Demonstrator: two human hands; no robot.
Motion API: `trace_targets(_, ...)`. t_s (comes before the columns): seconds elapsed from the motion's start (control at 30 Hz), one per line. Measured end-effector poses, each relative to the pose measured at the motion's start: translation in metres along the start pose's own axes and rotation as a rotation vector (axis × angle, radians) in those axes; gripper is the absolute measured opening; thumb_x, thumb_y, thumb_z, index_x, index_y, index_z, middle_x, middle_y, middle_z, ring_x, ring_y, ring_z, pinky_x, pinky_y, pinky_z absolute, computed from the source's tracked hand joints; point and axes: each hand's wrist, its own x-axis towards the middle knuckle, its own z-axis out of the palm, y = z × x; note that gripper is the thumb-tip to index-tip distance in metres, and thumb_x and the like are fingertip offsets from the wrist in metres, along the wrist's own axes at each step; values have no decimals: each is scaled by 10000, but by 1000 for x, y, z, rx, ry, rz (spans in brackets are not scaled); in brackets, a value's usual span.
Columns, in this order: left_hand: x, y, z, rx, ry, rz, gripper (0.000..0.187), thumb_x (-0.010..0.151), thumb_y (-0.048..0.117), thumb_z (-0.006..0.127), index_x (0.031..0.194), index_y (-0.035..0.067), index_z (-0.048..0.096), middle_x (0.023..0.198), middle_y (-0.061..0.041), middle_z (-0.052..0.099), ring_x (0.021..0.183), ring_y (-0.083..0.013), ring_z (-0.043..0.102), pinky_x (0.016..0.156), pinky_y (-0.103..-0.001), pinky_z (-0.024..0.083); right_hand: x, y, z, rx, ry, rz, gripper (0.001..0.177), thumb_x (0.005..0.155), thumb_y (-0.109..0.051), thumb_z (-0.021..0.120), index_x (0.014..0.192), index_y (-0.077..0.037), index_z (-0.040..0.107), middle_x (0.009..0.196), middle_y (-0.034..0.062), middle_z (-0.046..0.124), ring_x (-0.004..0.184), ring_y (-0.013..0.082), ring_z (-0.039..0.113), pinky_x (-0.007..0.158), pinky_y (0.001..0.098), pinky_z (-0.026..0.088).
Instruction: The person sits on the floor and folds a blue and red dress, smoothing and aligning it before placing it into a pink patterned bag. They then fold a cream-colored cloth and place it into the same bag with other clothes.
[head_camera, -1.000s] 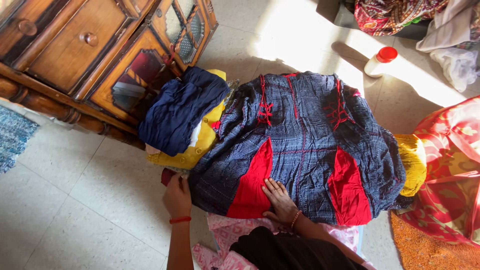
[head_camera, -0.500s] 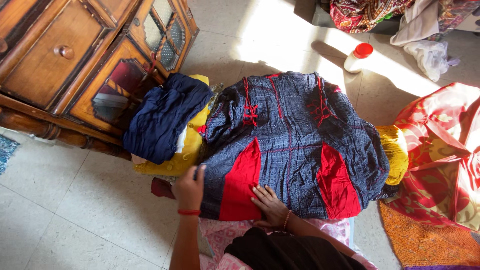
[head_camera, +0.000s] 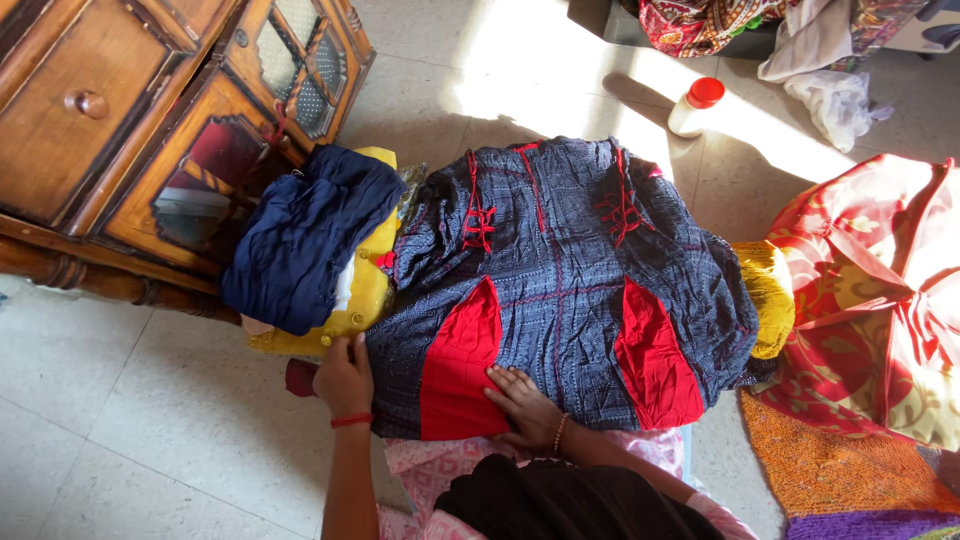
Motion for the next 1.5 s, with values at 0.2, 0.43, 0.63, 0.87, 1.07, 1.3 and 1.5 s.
trace_targets(0.2, -34, -9, -40, -94, -10, -66, 481, 969, 483, 665, 1091, 20, 622, 977, -203, 697, 855, -422, 681, 711, -495, 532, -38, 45, -33, 47, 540, -3, 875, 742, -414, 744, 1472, -67, 408, 1486, 284, 434, 1295, 407, 470, 1071, 528, 391)
trace_targets(0.43, -58, -5, -49, -348, -366, -308, 523, 915, 485, 663, 898, -33, 734, 735, -202, 702, 685, -350, 688, 636, -466, 508, -173, 143, -122, -351, 1287, 803, 670, 1040, -157, 759, 1549, 38, 371, 1482, 257, 442, 1352, 374, 473, 1085, 505, 466)
trace_targets(0.63, -33, 5, -68, -460, -249, -113, 490, 1012, 399, 601, 777, -20, 697, 571, -109, 600, 482, -198, 528, 506, -371, 396, -220, 171, -121, 123, 1096, 1169, 754, 951, -251, 797, 1484, 72, 373, 1336, 194, 583, 1219, 294, 559, 1048, 405, 435)
trace_targets(0.87, 6, -3, -118, -386, -78, -25, 436, 1076, 342, 554, 823, 25, 715, 581, -50, 588, 480, -151, 516, 498, -321, 363, -208, 174, -102, 338, 1144, 1141, 670, 900, -163, 835, 1390, 79, 449, 1232, 149, 659, 1065, 211, 646, 925, 331, 521)
trace_targets(1.07, 17, -10, -136, -316, 92, -31, 433, 1128, 334, 571, 965, -35, 727, 668, -101, 626, 604, -178, 584, 580, -326, 415, -201, 165, -105, 540, 1153, 1316, 647, 816, -229, 834, 1322, -4, 500, 1126, 92, 670, 954, 194, 647, 809, 336, 532)
trace_targets(1.3, 27, -30, -122, -257, 181, -63, 466, 1174, 321, 569, 937, -50, 718, 731, -144, 654, 617, -227, 614, 617, -350, 439, -227, 162, -105, 163, 861, 1308, 437, 1055, -334, 693, 951, 90, 711, 794, 130, 674, 732, 161, 592, 683, 346, 461)
trace_targets(1.5, 15, -56, -111, -40, 166, -139, 414, 1180, 327, 571, 1024, -1, 769, 787, -149, 680, 633, -273, 624, 583, -374, 438, -277, 124, -144, 260, 1279, 1014, 289, 1156, -202, 602, 1014, 35, 686, 806, -50, 570, 719, 49, 469, 640, 245, 390)
